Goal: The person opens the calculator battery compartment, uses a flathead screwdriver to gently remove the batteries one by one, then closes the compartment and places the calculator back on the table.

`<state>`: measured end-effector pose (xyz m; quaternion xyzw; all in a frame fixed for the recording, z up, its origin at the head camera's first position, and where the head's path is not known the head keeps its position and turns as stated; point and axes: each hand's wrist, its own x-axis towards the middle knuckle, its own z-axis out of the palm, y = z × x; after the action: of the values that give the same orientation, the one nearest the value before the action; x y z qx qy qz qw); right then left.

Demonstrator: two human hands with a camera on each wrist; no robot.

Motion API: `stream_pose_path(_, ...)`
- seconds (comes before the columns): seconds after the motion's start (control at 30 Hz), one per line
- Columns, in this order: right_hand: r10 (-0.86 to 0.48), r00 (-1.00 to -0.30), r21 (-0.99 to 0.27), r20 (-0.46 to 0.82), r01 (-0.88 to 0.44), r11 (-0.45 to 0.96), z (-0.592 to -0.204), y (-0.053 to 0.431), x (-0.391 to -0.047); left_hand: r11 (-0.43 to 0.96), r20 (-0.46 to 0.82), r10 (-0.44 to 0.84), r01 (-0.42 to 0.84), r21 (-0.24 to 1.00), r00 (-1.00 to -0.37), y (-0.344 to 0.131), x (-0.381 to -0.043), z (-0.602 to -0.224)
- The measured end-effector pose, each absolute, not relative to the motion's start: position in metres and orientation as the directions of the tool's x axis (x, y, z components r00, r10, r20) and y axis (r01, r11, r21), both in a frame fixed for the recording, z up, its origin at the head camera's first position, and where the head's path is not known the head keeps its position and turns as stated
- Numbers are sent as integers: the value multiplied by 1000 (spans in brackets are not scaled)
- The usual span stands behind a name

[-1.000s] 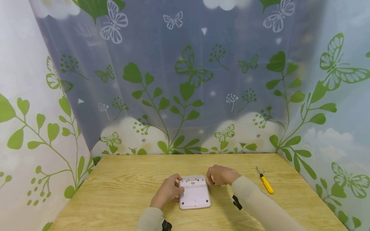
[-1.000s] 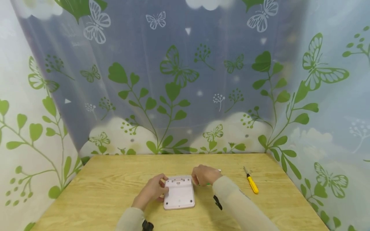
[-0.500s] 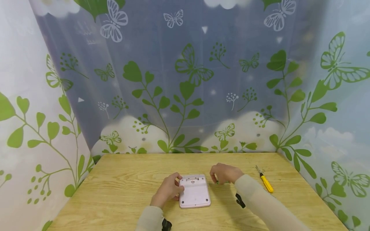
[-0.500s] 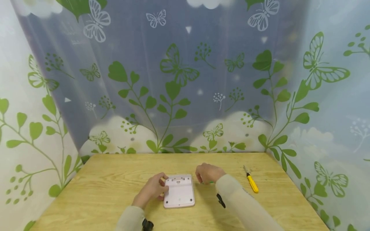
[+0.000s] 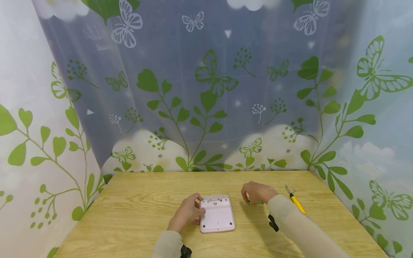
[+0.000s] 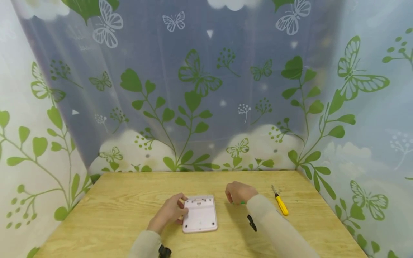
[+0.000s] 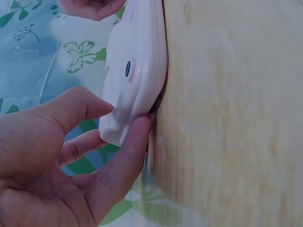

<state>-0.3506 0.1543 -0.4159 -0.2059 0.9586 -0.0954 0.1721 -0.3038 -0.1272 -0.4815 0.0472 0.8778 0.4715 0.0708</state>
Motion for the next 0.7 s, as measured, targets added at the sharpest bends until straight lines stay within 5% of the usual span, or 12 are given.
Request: stream_pose_path(0.7, -382, -874, -241, -300, -318, 917, -421, 175, -352, 549, -78, 152, 19, 835, -985, -127, -303, -480)
